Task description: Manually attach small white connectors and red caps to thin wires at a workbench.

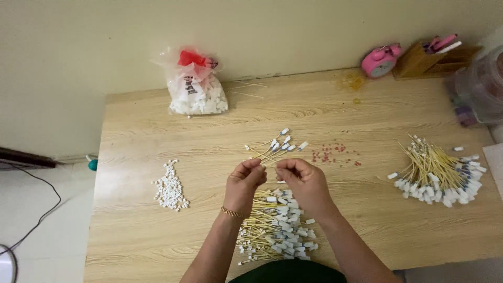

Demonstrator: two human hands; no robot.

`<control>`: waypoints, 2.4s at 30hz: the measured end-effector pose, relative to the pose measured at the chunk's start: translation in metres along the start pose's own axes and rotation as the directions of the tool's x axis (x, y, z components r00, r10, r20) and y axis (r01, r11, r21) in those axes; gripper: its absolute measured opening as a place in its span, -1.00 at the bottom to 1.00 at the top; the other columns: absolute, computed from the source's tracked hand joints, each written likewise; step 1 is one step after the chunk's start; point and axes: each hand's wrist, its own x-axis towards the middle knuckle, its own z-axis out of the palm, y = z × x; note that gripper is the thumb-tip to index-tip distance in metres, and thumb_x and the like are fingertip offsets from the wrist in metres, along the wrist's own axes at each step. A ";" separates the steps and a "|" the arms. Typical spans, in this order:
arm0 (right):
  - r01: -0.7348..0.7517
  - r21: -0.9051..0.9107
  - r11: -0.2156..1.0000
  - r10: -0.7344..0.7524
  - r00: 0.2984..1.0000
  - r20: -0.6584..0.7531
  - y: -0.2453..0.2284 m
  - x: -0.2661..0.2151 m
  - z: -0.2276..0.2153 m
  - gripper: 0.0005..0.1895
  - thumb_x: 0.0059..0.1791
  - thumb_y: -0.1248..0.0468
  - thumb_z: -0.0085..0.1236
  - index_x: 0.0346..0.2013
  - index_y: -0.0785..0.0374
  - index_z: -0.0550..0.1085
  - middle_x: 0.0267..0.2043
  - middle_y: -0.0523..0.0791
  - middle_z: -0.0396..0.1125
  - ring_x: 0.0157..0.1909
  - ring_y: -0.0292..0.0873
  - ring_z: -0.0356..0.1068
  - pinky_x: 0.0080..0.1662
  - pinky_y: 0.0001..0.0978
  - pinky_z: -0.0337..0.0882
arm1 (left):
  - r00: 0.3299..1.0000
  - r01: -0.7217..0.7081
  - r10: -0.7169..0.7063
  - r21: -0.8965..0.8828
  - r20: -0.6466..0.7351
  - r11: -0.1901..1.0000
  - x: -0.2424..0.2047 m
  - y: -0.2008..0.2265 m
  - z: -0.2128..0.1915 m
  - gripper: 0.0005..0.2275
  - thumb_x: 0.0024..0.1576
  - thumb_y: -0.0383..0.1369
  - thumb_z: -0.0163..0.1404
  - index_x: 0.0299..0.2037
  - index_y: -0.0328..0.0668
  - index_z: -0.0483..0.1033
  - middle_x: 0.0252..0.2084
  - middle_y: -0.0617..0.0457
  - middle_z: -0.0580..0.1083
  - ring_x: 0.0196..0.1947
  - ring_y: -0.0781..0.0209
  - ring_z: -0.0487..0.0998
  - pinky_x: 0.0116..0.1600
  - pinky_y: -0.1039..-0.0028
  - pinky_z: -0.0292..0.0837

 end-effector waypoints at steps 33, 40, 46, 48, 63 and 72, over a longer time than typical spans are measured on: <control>0.236 -0.220 0.946 -0.212 0.969 0.128 -0.027 -0.017 0.000 -0.89 -0.04 0.36 0.28 -0.24 0.29 0.63 -0.28 -0.15 0.45 -0.24 -0.30 0.45 -0.22 -0.47 0.45 | 0.980 0.012 -0.046 0.171 0.195 0.985 -0.042 0.046 0.033 -0.77 0.16 -0.56 0.11 0.02 -0.30 0.50 -0.28 0.04 0.57 -0.25 0.28 0.59 -0.05 0.42 0.56; 0.036 -0.105 0.994 -0.013 0.976 0.218 -0.018 -0.013 0.004 -0.89 0.00 0.38 0.23 -0.20 0.31 0.62 -0.30 -0.20 0.44 -0.33 -0.40 0.32 -0.29 -0.53 0.37 | 0.977 0.067 -0.094 0.147 0.190 0.987 -0.043 0.049 0.017 -0.74 0.15 -0.60 0.10 0.04 -0.27 0.49 -0.29 0.03 0.55 -0.26 0.27 0.57 -0.05 0.42 0.53; 0.089 -0.159 0.983 -0.058 0.980 0.189 0.014 -0.022 0.018 -0.92 -0.04 0.38 0.26 -0.27 0.28 0.63 -0.36 -0.17 0.39 -0.39 -0.41 0.32 -0.36 -0.52 0.38 | 0.979 0.131 -0.180 0.369 0.099 0.920 -0.055 0.037 -0.005 -0.74 0.14 -0.56 0.07 0.04 -0.31 0.51 -0.26 0.07 0.56 -0.22 0.31 0.59 -0.03 0.49 0.56; -0.080 -0.263 0.961 0.143 0.963 0.229 0.021 -0.027 0.025 -0.90 -0.01 0.33 0.22 -0.25 0.24 0.63 -0.38 -0.14 0.42 -0.43 -0.35 0.32 -0.39 -0.50 0.34 | 0.981 0.168 -0.194 0.425 0.017 0.889 -0.061 0.029 -0.021 -0.73 0.13 -0.53 0.11 0.05 -0.32 0.55 -0.28 0.08 0.55 -0.26 0.34 0.55 -0.08 0.50 0.55; -0.259 -0.890 0.376 0.047 0.964 -0.261 0.116 0.104 -0.097 -0.74 -0.14 0.02 0.29 -0.28 0.06 0.64 -0.13 -0.14 0.49 -0.05 -0.07 0.47 -0.01 -0.12 0.44 | 0.984 0.097 0.122 0.967 -0.128 0.236 0.031 0.032 -0.063 -0.77 0.12 -0.32 0.16 -0.03 -0.13 0.62 -0.27 -0.02 0.62 -0.33 0.20 0.65 -0.18 0.38 0.57; -0.280 -0.920 0.275 0.195 0.953 -0.231 0.126 0.114 -0.096 -0.71 0.05 0.01 0.10 -0.26 0.13 0.61 -0.18 -0.09 0.49 -0.12 -0.05 0.48 -0.03 -0.10 0.43 | 0.961 -0.062 0.272 0.998 0.058 0.006 0.112 -0.002 -0.054 -0.79 0.07 -0.33 0.21 -0.09 -0.08 0.61 -0.19 0.00 0.55 -0.26 0.04 0.60 -0.14 0.25 0.55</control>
